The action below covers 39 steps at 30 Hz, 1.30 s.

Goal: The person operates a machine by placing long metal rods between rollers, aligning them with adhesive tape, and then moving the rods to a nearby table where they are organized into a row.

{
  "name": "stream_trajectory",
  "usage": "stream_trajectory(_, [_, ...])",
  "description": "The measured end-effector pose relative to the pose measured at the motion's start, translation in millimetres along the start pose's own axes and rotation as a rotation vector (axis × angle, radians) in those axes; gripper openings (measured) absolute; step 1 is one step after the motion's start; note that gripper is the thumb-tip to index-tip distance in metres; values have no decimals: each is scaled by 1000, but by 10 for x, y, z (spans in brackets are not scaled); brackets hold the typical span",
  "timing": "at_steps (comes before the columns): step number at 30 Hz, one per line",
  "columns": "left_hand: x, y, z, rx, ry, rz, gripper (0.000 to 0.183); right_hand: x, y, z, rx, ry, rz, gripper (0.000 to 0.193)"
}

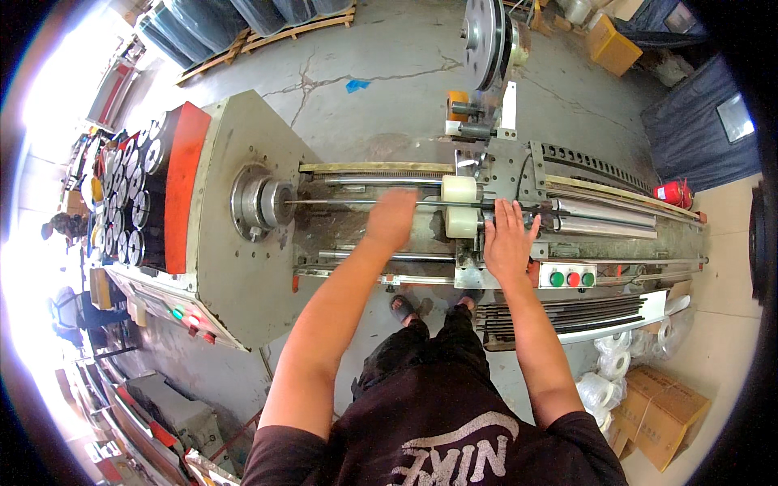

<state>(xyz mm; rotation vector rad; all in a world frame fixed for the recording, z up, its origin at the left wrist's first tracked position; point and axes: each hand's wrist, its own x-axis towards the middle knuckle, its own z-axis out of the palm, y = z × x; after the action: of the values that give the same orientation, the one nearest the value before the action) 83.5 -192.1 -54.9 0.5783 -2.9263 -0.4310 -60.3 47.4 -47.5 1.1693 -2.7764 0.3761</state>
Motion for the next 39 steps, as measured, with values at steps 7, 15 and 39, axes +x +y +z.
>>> stream_trajectory(7, [-254,-784,-292,141,-89,-71,65,-12,49,56,-13,46,-5,48])
stream_trajectory(15, [-392,-1225,-490,255,-159,-177,50,-6,11,76,-28,54,66,50])
stream_trajectory(39, [237,218,434,-35,201,232,31,12,321,206,-59,-2,13,51])
